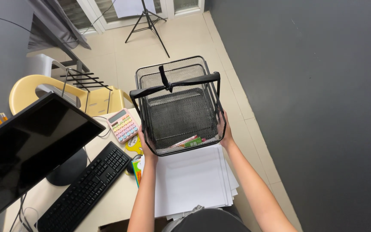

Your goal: Assembling a wire mesh document tray organizer by placing trays into the frame.

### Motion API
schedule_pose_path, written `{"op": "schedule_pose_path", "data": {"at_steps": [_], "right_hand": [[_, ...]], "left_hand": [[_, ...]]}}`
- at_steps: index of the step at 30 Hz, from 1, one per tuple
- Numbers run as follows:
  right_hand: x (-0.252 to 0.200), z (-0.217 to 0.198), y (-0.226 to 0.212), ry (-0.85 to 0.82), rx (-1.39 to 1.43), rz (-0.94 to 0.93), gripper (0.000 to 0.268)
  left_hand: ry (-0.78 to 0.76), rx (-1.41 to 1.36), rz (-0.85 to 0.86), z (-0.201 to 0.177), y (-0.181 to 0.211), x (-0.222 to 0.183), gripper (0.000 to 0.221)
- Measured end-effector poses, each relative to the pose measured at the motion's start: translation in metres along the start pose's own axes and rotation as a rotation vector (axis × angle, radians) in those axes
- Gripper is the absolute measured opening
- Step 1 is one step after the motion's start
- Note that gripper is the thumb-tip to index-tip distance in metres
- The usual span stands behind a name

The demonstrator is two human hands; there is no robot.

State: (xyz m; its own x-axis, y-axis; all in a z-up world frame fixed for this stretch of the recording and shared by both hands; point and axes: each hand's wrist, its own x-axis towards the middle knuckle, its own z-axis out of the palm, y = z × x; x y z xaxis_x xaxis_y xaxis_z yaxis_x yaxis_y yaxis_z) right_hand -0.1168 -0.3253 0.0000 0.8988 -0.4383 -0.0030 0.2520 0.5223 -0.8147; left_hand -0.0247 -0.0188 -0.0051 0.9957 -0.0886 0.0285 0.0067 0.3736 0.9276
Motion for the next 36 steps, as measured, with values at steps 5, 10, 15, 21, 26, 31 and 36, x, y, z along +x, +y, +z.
{"op": "schedule_pose_path", "data": {"at_steps": [5,10,15,21,26,31,36], "right_hand": [[0.009,-0.031,0.02,0.056,-0.026,0.052,0.057],[-0.014,0.021,-0.038,0.023,0.031,0.122,0.067],[-0.032,0.046,-0.06,0.008,-0.109,-0.017,0.066],[-0.037,0.033,-0.04,0.152,-0.298,0.011,0.062],[-0.047,0.024,-0.045,0.115,-0.257,0.102,0.063],[-0.053,0.006,-0.047,0.113,-0.203,0.262,0.061],[-0.063,-0.006,-0.051,0.162,-0.395,0.225,0.046]], "left_hand": [[-0.006,0.03,0.005,0.004,0.012,-0.004,0.052],[0.019,-0.032,-0.047,0.016,0.044,-0.016,0.061],[0.048,0.04,-0.099,0.017,0.044,-0.023,0.07],[0.132,0.166,-0.114,0.028,0.055,-0.031,0.069],[0.148,0.135,-0.239,0.014,0.046,-0.042,0.069],[0.096,0.042,-0.378,0.001,0.052,-0.052,0.066],[-0.009,-0.003,-0.37,-0.03,0.034,-0.05,0.054]]}}
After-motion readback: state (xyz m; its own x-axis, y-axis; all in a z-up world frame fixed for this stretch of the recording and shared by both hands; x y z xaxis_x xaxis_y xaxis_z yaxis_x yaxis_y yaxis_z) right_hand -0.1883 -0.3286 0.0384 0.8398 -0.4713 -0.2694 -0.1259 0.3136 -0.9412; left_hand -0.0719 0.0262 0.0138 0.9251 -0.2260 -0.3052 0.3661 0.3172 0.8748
